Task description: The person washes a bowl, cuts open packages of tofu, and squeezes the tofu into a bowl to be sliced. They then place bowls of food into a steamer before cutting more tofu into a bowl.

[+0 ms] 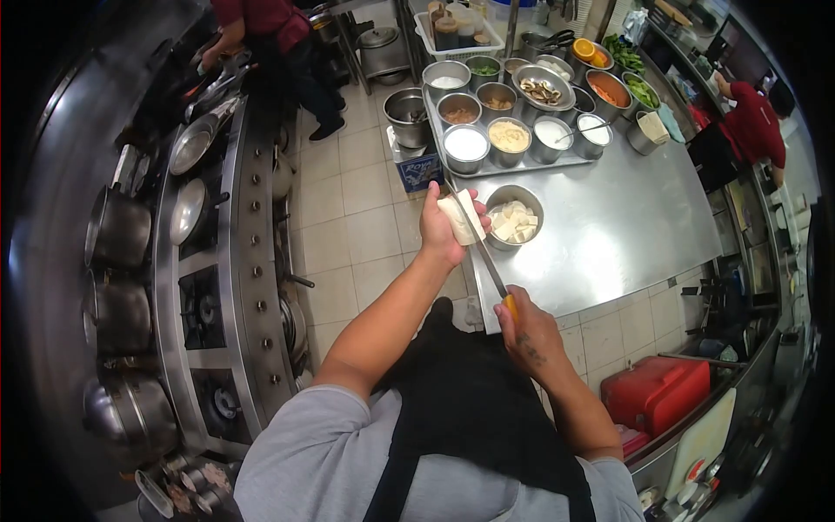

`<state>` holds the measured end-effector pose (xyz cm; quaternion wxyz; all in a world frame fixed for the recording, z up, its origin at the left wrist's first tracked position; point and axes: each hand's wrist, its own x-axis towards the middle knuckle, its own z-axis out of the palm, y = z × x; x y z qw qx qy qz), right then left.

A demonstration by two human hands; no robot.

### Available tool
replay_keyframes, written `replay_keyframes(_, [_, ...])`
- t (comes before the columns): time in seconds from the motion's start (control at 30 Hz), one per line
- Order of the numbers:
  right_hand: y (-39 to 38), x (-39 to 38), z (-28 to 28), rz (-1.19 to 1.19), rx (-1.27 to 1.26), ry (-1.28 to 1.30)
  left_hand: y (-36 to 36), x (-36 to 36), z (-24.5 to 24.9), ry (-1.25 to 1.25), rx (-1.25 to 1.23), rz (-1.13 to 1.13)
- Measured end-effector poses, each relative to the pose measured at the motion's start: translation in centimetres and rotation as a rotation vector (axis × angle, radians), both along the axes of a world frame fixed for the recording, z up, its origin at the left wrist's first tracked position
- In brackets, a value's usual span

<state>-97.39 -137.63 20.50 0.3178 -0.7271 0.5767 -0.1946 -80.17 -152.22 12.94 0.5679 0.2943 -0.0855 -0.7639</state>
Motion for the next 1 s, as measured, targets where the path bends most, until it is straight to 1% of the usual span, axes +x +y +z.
replay_keyframes(0.13, [-0.3, 0.4, -1.5, 0.006, 0.021, 0.02, 0.2, 0.0, -0.5, -0.028, 0.03, 0.003])
replay_keyframes(0.2, [-0.4, 0.6, -2.2, 0.004, 0.074, 0.038, 0.3, -0.1, -0.8, -0.045, 0.05, 0.009])
replay_keyframes(0.27, [-0.4, 0.6, -2.5, -0.001, 0.086, 0.019, 0.5, -0.1, -0.9, -0.086, 0.125, 0.037])
replay_keyframes(0.33, [-0.2, 0.5, -2.4, -0.007, 0.098, 0.0, 0.4, 0.1, -1.6, -0.108, 0.141, 0.048])
replay_keyframes(0.4, [0.0, 0.4, -1.6, -0.036, 0.029, -0.053, 0.3, 0.4, -2.4, -0.13, 0.158, 0.058])
replay_keyframes(0.43, [0.1, 0.4, -1.1, -0.036, 0.03, -0.053, 0.3, 0.5, -2.6, -0.148, 0.167, 0.113])
replay_keyframes(0.47, [0.2, 0.3, -0.7, -0.014, -0.015, -0.032, 0.3, 0.5, -2.8, -0.166, 0.177, 0.167])
replay_keyframes(0.5, [0.3, 0.3, -0.5, 0.007, -0.059, -0.01, 0.2, 0.5, -3.0, -0.166, 0.179, 0.166])
replay_keyframes(0.57, [0.4, 0.3, -0.9, 0.023, -0.051, 0.036, 0.2, 0.3, -2.8, -0.202, 0.195, 0.255])
replay_keyframes(0.7, [0.6, 0.6, -1.9, 0.042, -0.035, 0.132, 0.3, 0.4, -2.8, -0.208, 0.151, 0.239])
replay_keyframes(1.0, [0.3, 0.7, -2.5, 0.04, -0.032, 0.187, 0.5, 0.3, -2.6, -0.205, 0.162, 0.251])
